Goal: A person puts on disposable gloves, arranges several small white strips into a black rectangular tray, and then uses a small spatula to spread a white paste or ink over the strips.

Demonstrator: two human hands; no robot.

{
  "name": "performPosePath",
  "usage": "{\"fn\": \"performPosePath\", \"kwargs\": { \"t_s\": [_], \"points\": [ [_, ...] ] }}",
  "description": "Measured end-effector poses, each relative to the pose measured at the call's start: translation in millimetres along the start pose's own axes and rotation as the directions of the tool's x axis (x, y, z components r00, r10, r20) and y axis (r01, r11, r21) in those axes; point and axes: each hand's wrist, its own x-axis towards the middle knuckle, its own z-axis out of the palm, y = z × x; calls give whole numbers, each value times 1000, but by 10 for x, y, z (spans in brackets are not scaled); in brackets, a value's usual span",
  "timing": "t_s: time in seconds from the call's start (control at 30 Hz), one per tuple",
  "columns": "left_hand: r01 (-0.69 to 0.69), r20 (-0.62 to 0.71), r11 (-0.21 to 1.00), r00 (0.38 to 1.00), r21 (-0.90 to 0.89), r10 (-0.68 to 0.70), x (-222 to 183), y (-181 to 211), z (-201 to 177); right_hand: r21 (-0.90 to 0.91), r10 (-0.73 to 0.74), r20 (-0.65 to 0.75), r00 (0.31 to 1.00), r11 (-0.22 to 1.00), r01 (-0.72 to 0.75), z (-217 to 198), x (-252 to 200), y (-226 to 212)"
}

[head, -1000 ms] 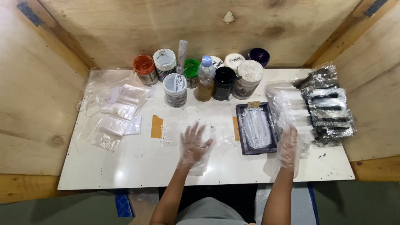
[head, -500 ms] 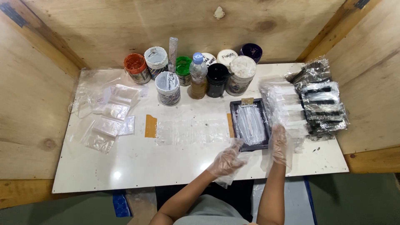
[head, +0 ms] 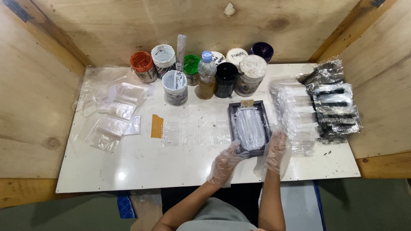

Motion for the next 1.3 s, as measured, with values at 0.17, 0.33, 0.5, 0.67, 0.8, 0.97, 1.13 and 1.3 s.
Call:
{"fn": "performPosePath", "kwargs": {
  "t_s": [0.17, 0.33, 0.5, 0.67, 0.8, 0.97, 1.13, 1.3],
  "points": [
    [-293, -290, 952, 922, -92, 256, -313, 633, -821, -259, -116, 206, 972, 951, 168, -209, -268, -880],
    [-378, -407, 923, 856, -72, 319, -435, 437, -995, -438, -256, 140, 956, 850, 292, 527, -394, -365],
    [-367, -454, 928, 816, 68, 356, -395, 10, -958, -95, 90, 118, 989, 992, -79, -20, -613, -1834],
    [-599, -370, 717, 614, 356, 697, -335, -262, -1073, 124, -584, -60, 809, 800, 587, -95, -710, -1719],
    [-525, -361, 763, 675, 378, 643, -321, -395, -1016, -11, 78, 173, 982, 997, -77, -505, -761, -2539],
    [-466, -354, 841, 764, 275, 539, -359, -454, -1040, 52, -9, 121, 993, 999, 2, -668, -770, -3061],
    [-235, -278, 959, 921, 157, 271, -165, -947, -594, 154, -18, 197, 980, 988, -13, -422, -774, -2635],
    [-175, -206, 968, 956, 179, 211, -10, -1372, -392, -513, -397, 255, 882, 717, 471, -384, -817, -2410]
  ]
}}
